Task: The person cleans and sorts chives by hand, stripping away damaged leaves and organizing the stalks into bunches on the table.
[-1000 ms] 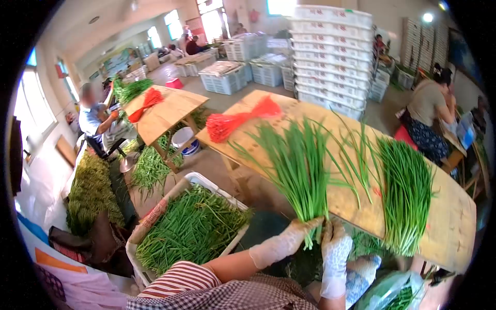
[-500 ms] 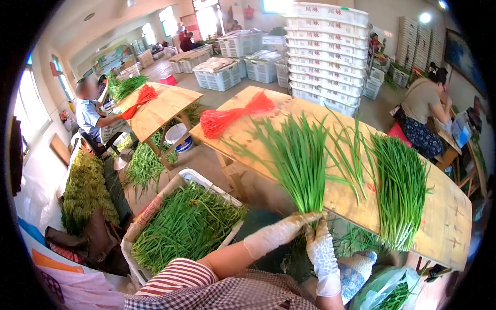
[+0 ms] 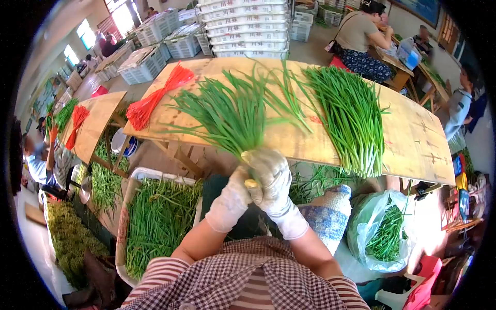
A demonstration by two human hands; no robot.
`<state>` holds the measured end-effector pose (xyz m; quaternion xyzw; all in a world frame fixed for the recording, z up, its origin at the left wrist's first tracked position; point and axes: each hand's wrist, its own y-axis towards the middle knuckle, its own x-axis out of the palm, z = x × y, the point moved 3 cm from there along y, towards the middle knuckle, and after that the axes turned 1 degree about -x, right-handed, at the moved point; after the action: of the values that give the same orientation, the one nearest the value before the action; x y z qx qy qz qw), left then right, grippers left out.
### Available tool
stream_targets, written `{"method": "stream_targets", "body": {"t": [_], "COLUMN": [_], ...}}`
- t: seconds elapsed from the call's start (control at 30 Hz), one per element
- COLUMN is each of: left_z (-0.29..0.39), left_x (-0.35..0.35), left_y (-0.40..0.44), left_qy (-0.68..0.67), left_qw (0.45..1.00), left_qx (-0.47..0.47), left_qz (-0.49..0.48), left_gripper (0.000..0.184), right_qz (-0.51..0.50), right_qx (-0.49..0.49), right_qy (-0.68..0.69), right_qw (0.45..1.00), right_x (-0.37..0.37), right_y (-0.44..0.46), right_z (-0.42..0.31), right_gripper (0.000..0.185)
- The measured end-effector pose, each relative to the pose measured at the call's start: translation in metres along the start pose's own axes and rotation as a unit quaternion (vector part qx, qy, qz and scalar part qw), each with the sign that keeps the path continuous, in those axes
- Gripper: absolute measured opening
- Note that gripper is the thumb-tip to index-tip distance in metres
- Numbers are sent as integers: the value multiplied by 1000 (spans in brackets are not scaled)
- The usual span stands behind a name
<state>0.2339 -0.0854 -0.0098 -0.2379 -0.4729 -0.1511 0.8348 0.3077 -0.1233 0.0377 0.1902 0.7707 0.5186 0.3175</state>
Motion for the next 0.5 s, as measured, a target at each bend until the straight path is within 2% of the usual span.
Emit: {"method": "stream_targets", "body": {"t": [0.07, 0.1, 0.13, 0.2, 0.3, 0.33, 0.4, 0.43, 0.47, 0.5], "left_z": [30, 41, 44, 48, 46, 45, 44, 41, 39, 38], "left_x": [1, -10, -21, -23, -23, -25, -23, -23, -23, -23], "left_y": [6, 8, 14, 13, 12, 13, 8, 8, 9, 8], "left_qy": [15, -38, -35, -33, -35, -36, 1, 26, 50, 56], "left_qw": [997, 991, 991, 991, 988, 986, 995, 997, 997, 997], "left_qx": [-75, -76, -78, -85, -102, -110, -87, -73, -57, -45], "left_qz": [28, -102, -102, -95, -112, -118, -56, -14, 28, 43], "left_gripper": [12, 16, 15, 13, 9, 8, 10, 11, 12, 11], "right_qz": [-12, -7, -124, -170, -299, -290, -269, -237, -187, -164], "right_qx": [53, 64, 283, 216, 231, 224, 205, 250, 231, 245], "right_qy": [-6, -137, -254, -421, -419, -449, -506, -448, -403, -384], "right_qw": [999, 988, 917, 864, 826, 815, 793, 825, 866, 875], "right_x": [-13, -21, -24, -28, -17, -13, -2, -5, -10, -10], "right_y": [11, 10, 3, 12, 5, -5, -19, -20, -4, -1], "right_z": [11, 30, 61, 93, 124, 137, 148, 144, 118, 106], "right_gripper": [33, 29, 25, 25, 23, 22, 19, 19, 18, 18]}}
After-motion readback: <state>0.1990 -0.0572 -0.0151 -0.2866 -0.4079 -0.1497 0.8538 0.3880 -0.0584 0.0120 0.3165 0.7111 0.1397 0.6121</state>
